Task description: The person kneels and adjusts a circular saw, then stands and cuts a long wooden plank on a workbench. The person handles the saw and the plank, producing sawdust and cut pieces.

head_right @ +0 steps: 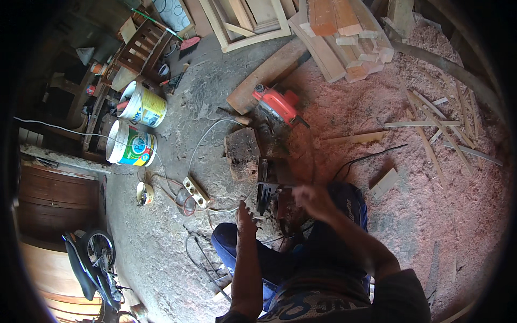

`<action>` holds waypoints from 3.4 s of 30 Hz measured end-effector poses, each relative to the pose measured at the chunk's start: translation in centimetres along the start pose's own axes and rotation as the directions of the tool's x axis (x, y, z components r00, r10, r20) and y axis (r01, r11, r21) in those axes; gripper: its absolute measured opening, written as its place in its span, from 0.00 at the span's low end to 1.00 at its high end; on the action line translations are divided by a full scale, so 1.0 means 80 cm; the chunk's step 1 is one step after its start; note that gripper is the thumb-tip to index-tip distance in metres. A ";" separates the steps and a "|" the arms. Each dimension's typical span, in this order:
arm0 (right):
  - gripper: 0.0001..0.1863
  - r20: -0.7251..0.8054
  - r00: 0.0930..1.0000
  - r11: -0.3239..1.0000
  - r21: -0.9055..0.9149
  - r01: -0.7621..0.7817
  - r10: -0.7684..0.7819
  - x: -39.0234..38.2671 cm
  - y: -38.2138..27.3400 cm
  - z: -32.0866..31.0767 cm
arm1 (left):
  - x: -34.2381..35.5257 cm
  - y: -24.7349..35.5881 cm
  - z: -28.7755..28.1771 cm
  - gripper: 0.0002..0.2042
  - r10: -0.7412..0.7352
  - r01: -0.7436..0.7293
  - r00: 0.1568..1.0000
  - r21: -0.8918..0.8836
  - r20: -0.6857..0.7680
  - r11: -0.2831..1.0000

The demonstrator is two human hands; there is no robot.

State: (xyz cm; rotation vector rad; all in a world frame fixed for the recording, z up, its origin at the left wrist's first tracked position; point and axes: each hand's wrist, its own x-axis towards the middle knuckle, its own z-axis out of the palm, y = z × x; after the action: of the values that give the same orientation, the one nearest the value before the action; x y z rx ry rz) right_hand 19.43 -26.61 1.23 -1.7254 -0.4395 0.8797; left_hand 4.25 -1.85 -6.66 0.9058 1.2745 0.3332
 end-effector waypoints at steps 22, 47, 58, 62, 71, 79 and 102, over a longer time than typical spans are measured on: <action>0.17 0.121 0.981 0.963 -0.209 0.172 -0.149 0.264 0.051 0.017 | 0.049 -0.079 -0.055 0.22 0.454 -0.715 0.697 0.590 0.555 0.375; 0.19 0.136 0.560 0.162 -0.879 0.449 -0.817 0.312 -0.136 -0.050 | 0.084 -0.114 -0.058 0.10 0.534 -0.775 0.597 0.602 0.599 0.191; 0.09 0.254 0.831 0.636 -0.547 0.545 -0.494 0.238 -0.012 0.078 | 0.134 -0.161 -0.083 0.09 0.436 -0.589 0.793 0.353 0.426 0.727; 0.13 0.538 0.834 0.558 -0.657 0.506 -0.123 0.323 0.005 0.121 | 0.118 -0.166 -0.086 0.10 0.438 -0.612 0.774 0.362 0.457 0.703; 0.11 0.409 0.912 0.458 -0.813 0.360 0.008 0.378 0.011 0.149 | 0.083 -0.094 -0.034 0.10 -0.236 0.470 0.855 -0.498 0.461 0.729; 0.11 0.548 0.832 0.345 -0.767 0.541 -0.089 0.245 -0.103 0.085 | 0.102 -0.110 -0.027 0.11 -0.188 0.437 0.847 -0.450 0.497 0.779; 0.12 0.266 0.757 0.292 -0.806 0.515 -0.597 0.237 -0.217 0.101 | 0.087 -0.116 -0.025 0.18 0.606 -0.716 0.694 0.464 0.389 0.523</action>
State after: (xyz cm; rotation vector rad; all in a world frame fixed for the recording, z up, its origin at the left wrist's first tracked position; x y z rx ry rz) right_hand 28.19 -2.71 9.96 -2.2090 -1.5381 -0.0329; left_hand 2.13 -2.18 -18.25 1.9488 0.7938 0.4484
